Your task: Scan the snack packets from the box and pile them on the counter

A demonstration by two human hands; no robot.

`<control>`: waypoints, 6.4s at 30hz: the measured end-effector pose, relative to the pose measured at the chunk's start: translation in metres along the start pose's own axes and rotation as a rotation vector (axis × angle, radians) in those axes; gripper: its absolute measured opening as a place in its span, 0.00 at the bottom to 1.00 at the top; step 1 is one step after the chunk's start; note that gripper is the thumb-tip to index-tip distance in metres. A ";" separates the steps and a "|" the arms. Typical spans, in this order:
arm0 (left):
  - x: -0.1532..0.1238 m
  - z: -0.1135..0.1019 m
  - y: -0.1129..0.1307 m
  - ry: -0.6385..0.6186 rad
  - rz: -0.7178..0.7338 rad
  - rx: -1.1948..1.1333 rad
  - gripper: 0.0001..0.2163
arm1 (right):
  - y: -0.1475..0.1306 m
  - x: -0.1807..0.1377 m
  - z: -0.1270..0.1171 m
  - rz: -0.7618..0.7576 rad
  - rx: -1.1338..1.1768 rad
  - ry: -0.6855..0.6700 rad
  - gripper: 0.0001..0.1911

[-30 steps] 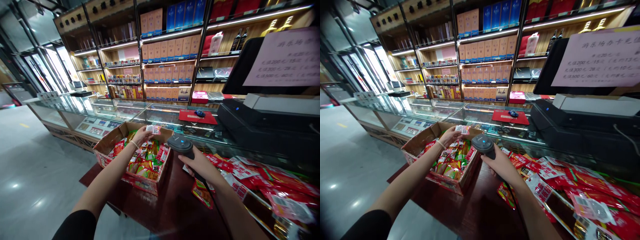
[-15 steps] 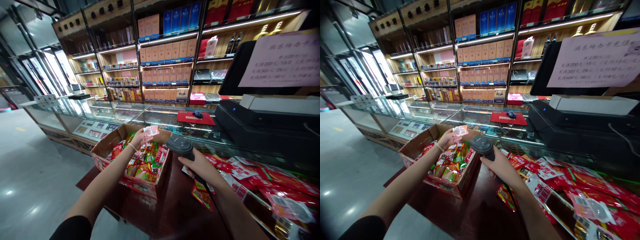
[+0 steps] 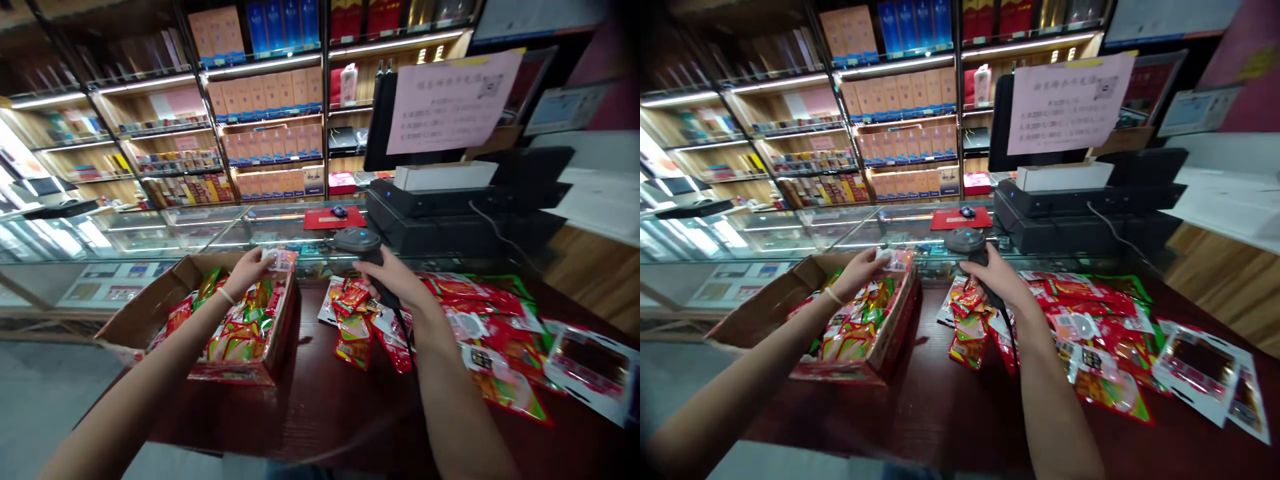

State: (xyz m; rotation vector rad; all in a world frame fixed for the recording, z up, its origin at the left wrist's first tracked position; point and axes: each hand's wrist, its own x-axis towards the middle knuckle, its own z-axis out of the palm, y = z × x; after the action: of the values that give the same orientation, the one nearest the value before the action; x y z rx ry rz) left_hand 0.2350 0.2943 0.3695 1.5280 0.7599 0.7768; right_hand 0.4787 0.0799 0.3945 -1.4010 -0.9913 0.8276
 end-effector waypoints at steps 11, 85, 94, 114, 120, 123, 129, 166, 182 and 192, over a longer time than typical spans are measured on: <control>0.007 0.163 -0.015 -0.331 0.444 0.694 0.03 | -0.009 -0.018 -0.059 -0.076 0.138 0.167 0.23; 0.017 -0.040 -0.004 0.070 -0.050 -0.216 0.13 | 0.013 0.011 0.052 -0.002 0.003 -0.081 0.18; 0.014 -0.027 -0.004 0.123 -0.024 -0.406 0.25 | 0.016 0.010 0.059 -0.042 -0.113 -0.124 0.17; -0.008 0.015 0.031 0.223 -0.060 -0.534 0.03 | 0.006 -0.044 0.031 -0.010 -0.091 -0.068 0.23; -0.024 0.078 0.035 0.087 -0.093 -0.532 0.04 | 0.009 -0.086 0.003 0.022 -0.045 -0.077 0.18; -0.027 0.110 0.030 -0.028 -0.058 -0.519 0.06 | 0.013 -0.104 -0.013 0.025 -0.114 -0.037 0.15; -0.029 0.163 0.016 -0.021 -0.080 -0.519 0.07 | 0.030 -0.132 -0.048 0.033 -0.073 0.082 0.16; -0.083 0.035 0.022 0.125 0.412 0.462 0.13 | 0.039 -0.092 0.011 0.131 0.048 -0.036 0.21; -0.041 -0.200 -0.045 0.362 -0.104 0.874 0.19 | -0.002 0.001 0.155 0.013 -0.026 -0.350 0.18; 0.000 -0.182 -0.082 0.262 -0.317 1.062 0.23 | 0.007 0.017 0.145 0.051 0.011 -0.310 0.19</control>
State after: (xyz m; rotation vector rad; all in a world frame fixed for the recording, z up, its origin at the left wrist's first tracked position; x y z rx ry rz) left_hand 0.0825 0.4032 0.3016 2.1514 1.7401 0.3104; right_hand 0.3530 0.1528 0.3774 -1.3172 -1.1871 1.1100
